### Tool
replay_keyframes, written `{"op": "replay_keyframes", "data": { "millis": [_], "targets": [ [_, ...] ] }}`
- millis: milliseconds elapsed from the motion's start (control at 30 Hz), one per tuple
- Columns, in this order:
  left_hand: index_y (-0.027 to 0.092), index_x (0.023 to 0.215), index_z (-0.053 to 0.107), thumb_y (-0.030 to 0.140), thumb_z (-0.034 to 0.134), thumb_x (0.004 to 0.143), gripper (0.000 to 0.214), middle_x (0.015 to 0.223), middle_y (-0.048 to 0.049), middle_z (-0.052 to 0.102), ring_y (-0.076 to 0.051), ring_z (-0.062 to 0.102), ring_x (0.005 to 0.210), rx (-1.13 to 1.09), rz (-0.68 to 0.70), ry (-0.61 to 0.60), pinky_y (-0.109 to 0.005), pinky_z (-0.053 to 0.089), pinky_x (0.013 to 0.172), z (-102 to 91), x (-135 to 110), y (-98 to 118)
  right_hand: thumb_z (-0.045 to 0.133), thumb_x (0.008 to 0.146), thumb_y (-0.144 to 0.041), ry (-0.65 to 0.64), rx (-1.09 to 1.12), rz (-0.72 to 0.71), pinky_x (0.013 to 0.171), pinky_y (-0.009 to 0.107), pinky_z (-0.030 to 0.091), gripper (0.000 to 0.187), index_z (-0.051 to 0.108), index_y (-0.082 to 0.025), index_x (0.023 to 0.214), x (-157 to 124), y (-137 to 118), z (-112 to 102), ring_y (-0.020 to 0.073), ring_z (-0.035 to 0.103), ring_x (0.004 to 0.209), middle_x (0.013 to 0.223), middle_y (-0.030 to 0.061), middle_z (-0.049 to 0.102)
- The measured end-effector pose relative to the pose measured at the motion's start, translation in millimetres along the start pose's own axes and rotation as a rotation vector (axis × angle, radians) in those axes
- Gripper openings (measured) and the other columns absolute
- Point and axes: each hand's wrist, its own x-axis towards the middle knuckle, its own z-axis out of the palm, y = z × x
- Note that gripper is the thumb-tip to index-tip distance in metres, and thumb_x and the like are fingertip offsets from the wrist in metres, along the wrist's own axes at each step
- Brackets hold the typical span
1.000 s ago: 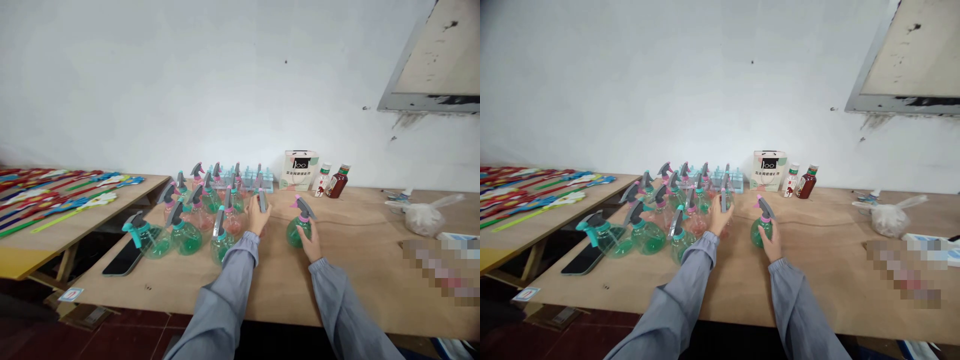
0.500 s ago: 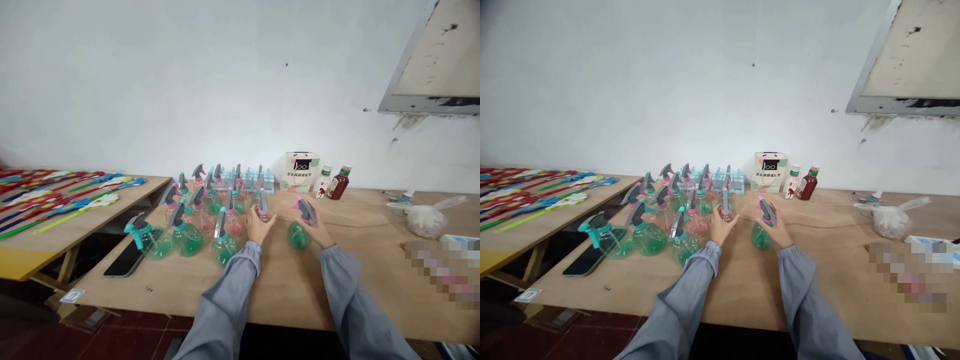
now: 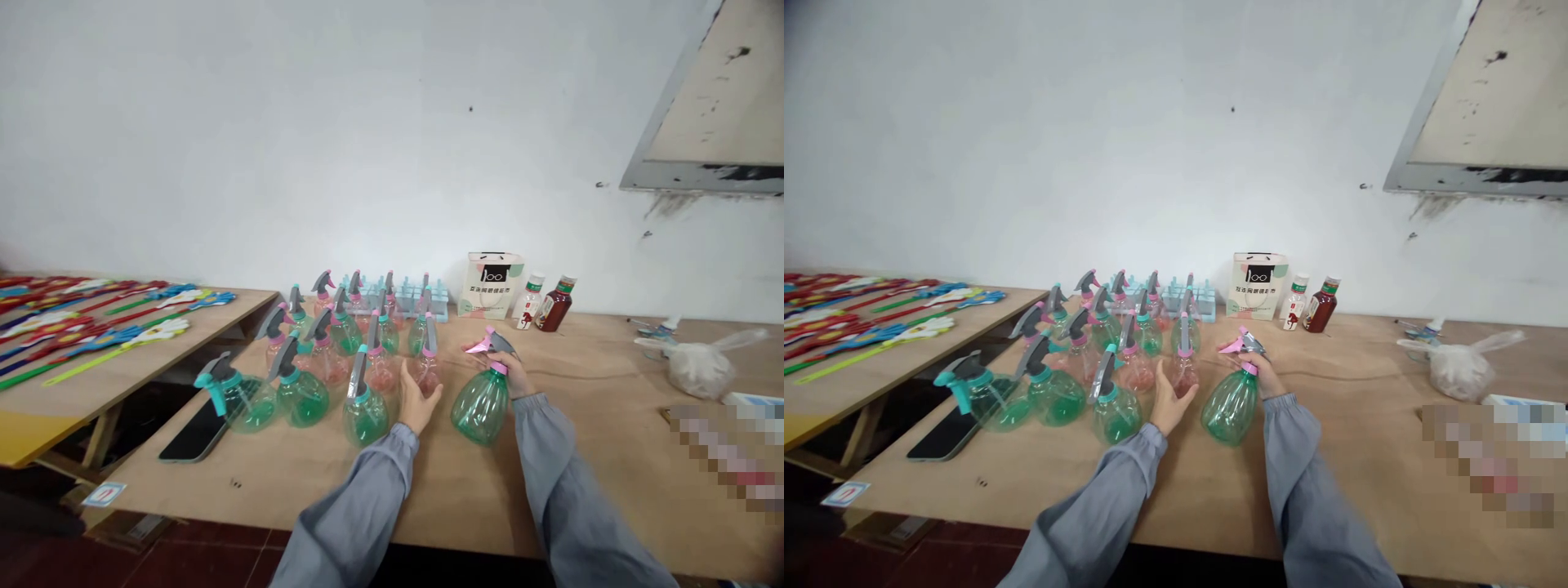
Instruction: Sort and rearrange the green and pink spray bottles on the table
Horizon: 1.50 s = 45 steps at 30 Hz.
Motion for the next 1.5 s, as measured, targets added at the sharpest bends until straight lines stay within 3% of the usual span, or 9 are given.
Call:
{"op": "replay_keyframes", "data": {
  "millis": [167,400,633,833,1000,1100,1200,1300,1500],
  "targets": [
    [0.012,0.146,0.014,0.039,0.071,0.071,0.098,0.152,-0.0254,0.032,-0.033,0.030,0.146,-0.077,-0.034,-0.070,-0.051,0.027,0.119,2.6,7,-11,0.056,0.059,-0.033,-0.021,0.053,0.044,0.084,0.050,0.057,0.027,0.069,-0.021,0.079,-4,4,13,0.0344,0.070,0.097,0.084,0.0102,0.074],
    [0.014,0.145,0.020,0.042,0.075,0.069,0.098,0.150,-0.0239,0.037,-0.033,0.037,0.142,-0.100,-0.088,-0.099,-0.051,0.028,0.118,3.3,7,-15,0.053,0.053,-0.033,0.036,0.037,0.026,0.078,0.048,0.056,0.017,0.057,-0.023,0.067,1,9,14,0.0288,0.069,0.074,0.065,0.0058,0.067],
    [0.014,0.144,0.021,0.042,0.075,0.069,0.097,0.150,-0.0241,0.037,-0.033,0.038,0.141,-0.120,-0.078,-0.095,-0.050,0.030,0.117,2.9,7,-14,0.051,0.054,-0.034,-0.099,-0.092,0.069,0.089,0.048,0.051,0.026,0.063,-0.023,0.075,-8,-3,23,0.0328,0.066,0.100,0.079,0.0096,0.071],
    [0.015,0.144,0.021,0.041,0.075,0.070,0.096,0.150,-0.0228,0.037,-0.033,0.037,0.142,-0.120,-0.081,-0.099,-0.050,0.031,0.117,3.0,6,-16,0.053,0.054,-0.037,-0.078,-0.047,-0.092,0.085,0.051,0.051,0.013,0.051,-0.025,0.060,-8,0,19,0.0329,0.065,0.092,0.071,0.0104,0.066],
    [0.016,0.145,0.021,0.042,0.077,0.067,0.099,0.151,-0.0222,0.037,-0.033,0.037,0.142,-0.127,-0.118,-0.094,-0.049,0.031,0.117,3.3,7,-17,0.052,0.058,-0.043,-0.145,-0.075,0.001,0.086,0.050,0.048,0.026,0.058,-0.024,0.074,-11,-1,17,0.0310,0.064,0.088,0.075,0.0089,0.067],
    [0.016,0.145,0.022,0.041,0.078,0.067,0.099,0.150,-0.0213,0.038,-0.032,0.038,0.141,-0.139,-0.122,-0.096,-0.049,0.031,0.117,3.4,7,-17,0.053,0.058,-0.041,-0.086,-0.100,-0.034,0.088,0.050,0.047,0.027,0.059,-0.024,0.078,-11,-1,16,0.0302,0.064,0.089,0.077,0.0078,0.066],
    [0.017,0.144,0.024,0.039,0.078,0.067,0.097,0.149,-0.0204,0.040,-0.032,0.039,0.141,-0.144,-0.088,-0.097,-0.049,0.031,0.117,3.0,6,-17,0.053,0.058,-0.039,-0.015,-0.071,-0.121,0.089,0.052,0.048,0.017,0.051,-0.025,0.067,-10,-1,15,0.0307,0.063,0.089,0.073,0.0079,0.063],
    [0.017,0.143,0.025,0.038,0.078,0.068,0.095,0.148,-0.0202,0.040,-0.032,0.038,0.142,-0.140,-0.073,-0.091,-0.050,0.031,0.116,2.4,6,-15,0.051,0.056,-0.039,-0.028,-0.045,-0.145,0.090,0.053,0.047,0.016,0.045,-0.026,0.062,-10,-1,16,0.0316,0.063,0.091,0.072,0.0092,0.062],
    [0.014,0.144,0.021,0.040,0.075,0.070,0.096,0.149,-0.0231,0.036,-0.033,0.035,0.143,-0.114,-0.095,-0.139,-0.048,0.031,0.117,0.3,6,-12,0.049,0.055,-0.036,0.020,-0.118,-0.133,0.093,0.051,0.043,0.029,0.056,-0.024,0.080,-14,-6,20,0.0324,0.060,0.100,0.085,0.0096,0.066]
  ]
}}
